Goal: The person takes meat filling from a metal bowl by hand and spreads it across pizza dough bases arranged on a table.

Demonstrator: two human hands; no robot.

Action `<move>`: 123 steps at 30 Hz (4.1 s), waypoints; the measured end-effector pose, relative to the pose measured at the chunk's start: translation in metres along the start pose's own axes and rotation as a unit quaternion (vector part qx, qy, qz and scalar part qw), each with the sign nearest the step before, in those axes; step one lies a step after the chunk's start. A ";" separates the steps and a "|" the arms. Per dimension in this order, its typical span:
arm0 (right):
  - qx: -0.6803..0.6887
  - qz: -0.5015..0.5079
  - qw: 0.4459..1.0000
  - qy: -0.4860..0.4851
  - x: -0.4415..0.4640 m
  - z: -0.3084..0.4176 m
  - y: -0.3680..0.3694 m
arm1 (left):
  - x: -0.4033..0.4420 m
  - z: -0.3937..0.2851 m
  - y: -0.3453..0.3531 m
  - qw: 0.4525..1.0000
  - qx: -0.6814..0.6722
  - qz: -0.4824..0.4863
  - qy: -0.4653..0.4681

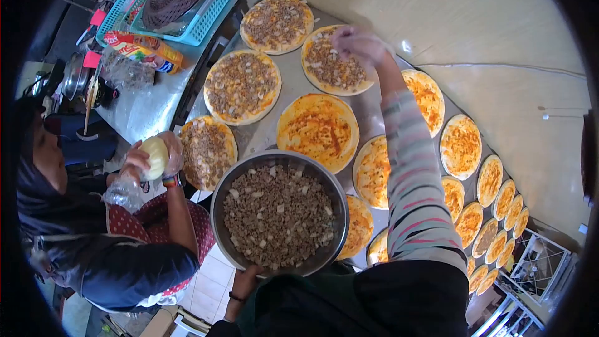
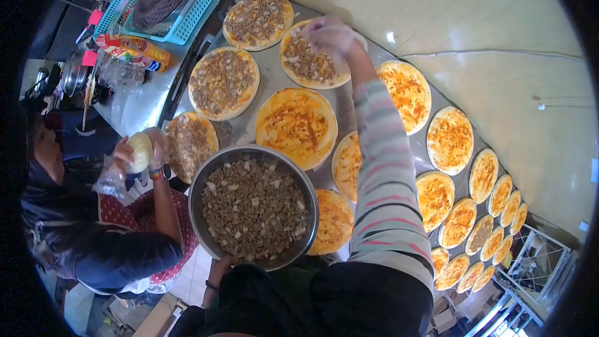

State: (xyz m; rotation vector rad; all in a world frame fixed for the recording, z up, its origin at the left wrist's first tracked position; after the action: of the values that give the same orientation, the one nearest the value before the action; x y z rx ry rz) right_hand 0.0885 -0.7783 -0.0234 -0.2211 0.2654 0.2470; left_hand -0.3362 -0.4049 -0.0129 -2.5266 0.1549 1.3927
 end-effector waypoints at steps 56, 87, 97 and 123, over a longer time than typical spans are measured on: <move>-0.387 0.017 0.922 -0.004 -0.119 -0.046 0.119 | -0.094 0.088 0.057 0.953 -0.279 -0.103 0.056; -0.616 -0.102 0.710 -0.327 -0.123 -0.035 0.179 | -0.119 0.098 0.043 0.983 0.120 -0.124 0.060; -0.379 0.006 0.902 -0.205 -0.153 -0.072 0.135 | -0.116 0.118 0.047 0.952 -0.272 -0.137 -0.030; -0.434 -0.040 0.872 -0.223 -0.106 -0.055 0.191 | -0.112 0.120 0.055 0.948 -0.289 -0.128 0.040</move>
State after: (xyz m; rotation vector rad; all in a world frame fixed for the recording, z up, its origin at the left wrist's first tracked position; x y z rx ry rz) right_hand -0.0748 -0.6336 -0.0797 -1.0530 -0.3397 0.3151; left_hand -0.5059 -0.4285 0.0108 -2.9161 -0.6376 1.3768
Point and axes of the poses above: each hand's wrist, its own x-axis towards the middle knuckle, its own y-axis out of the palm, z = x × y, the point moved 7 cm from there along x, towards the middle knuckle, and after that the axes turned 4 degrees about x, right-handed, at the moved point
